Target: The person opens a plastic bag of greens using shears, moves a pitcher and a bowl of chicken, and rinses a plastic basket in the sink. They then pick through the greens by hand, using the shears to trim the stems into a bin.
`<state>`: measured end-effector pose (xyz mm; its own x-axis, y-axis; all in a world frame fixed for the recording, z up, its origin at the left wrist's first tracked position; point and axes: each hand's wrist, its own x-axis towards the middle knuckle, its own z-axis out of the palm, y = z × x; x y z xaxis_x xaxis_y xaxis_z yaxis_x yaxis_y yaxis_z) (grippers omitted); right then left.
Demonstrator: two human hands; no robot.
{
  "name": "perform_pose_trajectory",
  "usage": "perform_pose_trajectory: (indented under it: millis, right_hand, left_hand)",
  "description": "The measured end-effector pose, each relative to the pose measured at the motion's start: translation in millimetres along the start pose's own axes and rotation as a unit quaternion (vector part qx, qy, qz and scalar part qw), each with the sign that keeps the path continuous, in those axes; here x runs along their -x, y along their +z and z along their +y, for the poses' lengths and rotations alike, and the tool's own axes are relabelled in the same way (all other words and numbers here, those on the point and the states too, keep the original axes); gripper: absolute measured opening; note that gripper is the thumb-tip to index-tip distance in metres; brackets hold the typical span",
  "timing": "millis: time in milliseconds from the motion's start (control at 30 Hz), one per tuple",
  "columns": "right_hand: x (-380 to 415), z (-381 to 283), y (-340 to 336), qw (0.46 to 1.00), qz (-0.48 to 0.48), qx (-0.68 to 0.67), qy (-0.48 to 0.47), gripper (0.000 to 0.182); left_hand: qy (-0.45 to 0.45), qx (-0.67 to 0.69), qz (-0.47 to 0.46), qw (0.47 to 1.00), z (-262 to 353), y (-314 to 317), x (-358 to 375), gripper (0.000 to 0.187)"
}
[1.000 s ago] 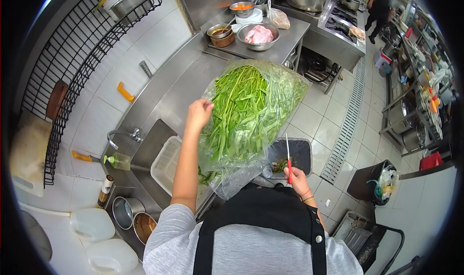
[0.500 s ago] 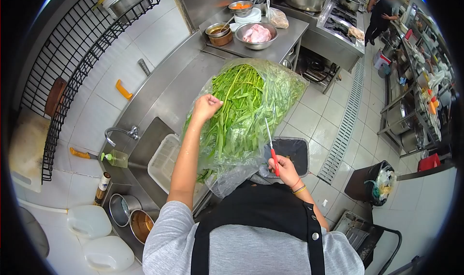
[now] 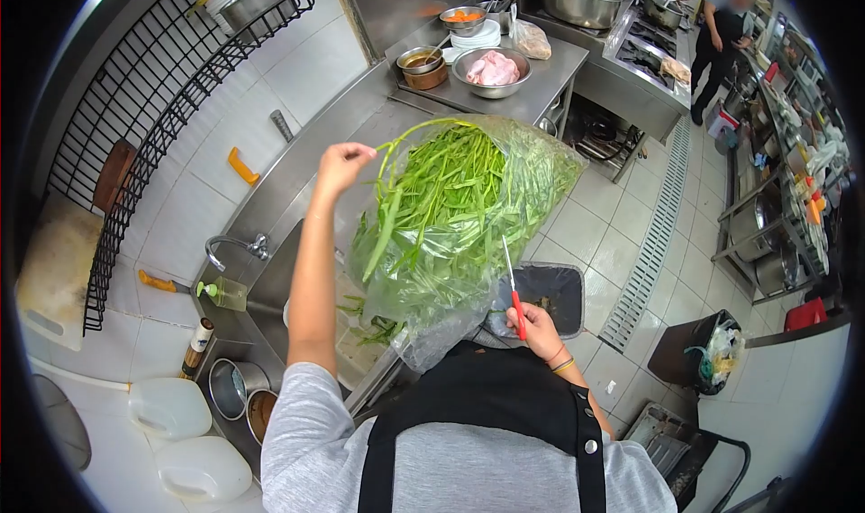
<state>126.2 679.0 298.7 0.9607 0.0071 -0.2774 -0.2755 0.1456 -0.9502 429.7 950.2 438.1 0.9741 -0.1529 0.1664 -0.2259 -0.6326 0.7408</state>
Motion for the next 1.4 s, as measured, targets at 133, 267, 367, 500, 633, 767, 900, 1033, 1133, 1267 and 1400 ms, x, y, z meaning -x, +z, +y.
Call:
perform_pose_trajectory:
  millis: [133,267,367,500,633,767,900,1033,1133,1267,1400]
  right_hand:
    - [0.4,0.8,0.1,1.0,0.0,0.01,-0.003,0.03]
    - [-1.7,-1.7,1.8,1.0,-0.006,0.003,-0.004,0.028]
    - [-4.1,-3.8,3.5,1.0,-0.016,0.005,-0.007,0.027]
    - [-6.3,-3.0,4.1,1.0,-0.026,0.006,-0.01,0.026]
    - [-3.1,-8.1,4.6,1.0,-0.021,0.015,-0.017,0.026]
    - [-2.0,-9.4,2.0,1.0,-0.012,0.013,-0.018,0.026]
    - [-0.3,-6.8,-2.3,1.0,-0.007,0.018,-0.017,0.026]
    - [3.7,-2.0,-7.6,1.0,0.001,0.01,-0.022,0.026]
    - [6.5,-1.3,-8.2,1.0,0.003,0.013,-0.012,0.026]
    - [3.4,-2.6,-4.0,1.0,-0.019,0.006,0.002,0.025]
    - [-4.8,-0.5,3.9,0.999,-0.038,0.016,0.002,0.025]
  left_hand:
    - [-0.01,0.199,-0.079,0.977,26.2,-41.7,-14.4,0.016]
    - [0.0,0.337,-0.124,0.934,67.7,-75.8,-17.4,0.013]
    - [0.029,0.367,-0.132,0.92,94.5,-86.4,-19.7,0.017]
    - [0.05,0.405,-0.157,0.899,115.4,-83.2,-22.6,0.022]
    - [0.035,0.372,-0.218,0.901,126.2,-64.1,-23.7,0.025]
    - [0.009,0.322,-0.309,0.895,120.4,-23.7,-27.1,0.027]
    - [0.126,0.005,-0.097,0.987,85.1,26.8,-39.3,0.05]
    - [0.127,0.052,-0.009,0.99,51.4,29.6,-43.7,0.037]
    - [0.122,0.044,-0.04,0.991,43.1,23.0,-30.0,0.028]
    - [0.179,-0.011,-0.128,0.975,17.9,40.6,-7.8,0.02]
    - [0.27,-0.204,-0.171,0.926,6.3,65.1,23.1,0.014]
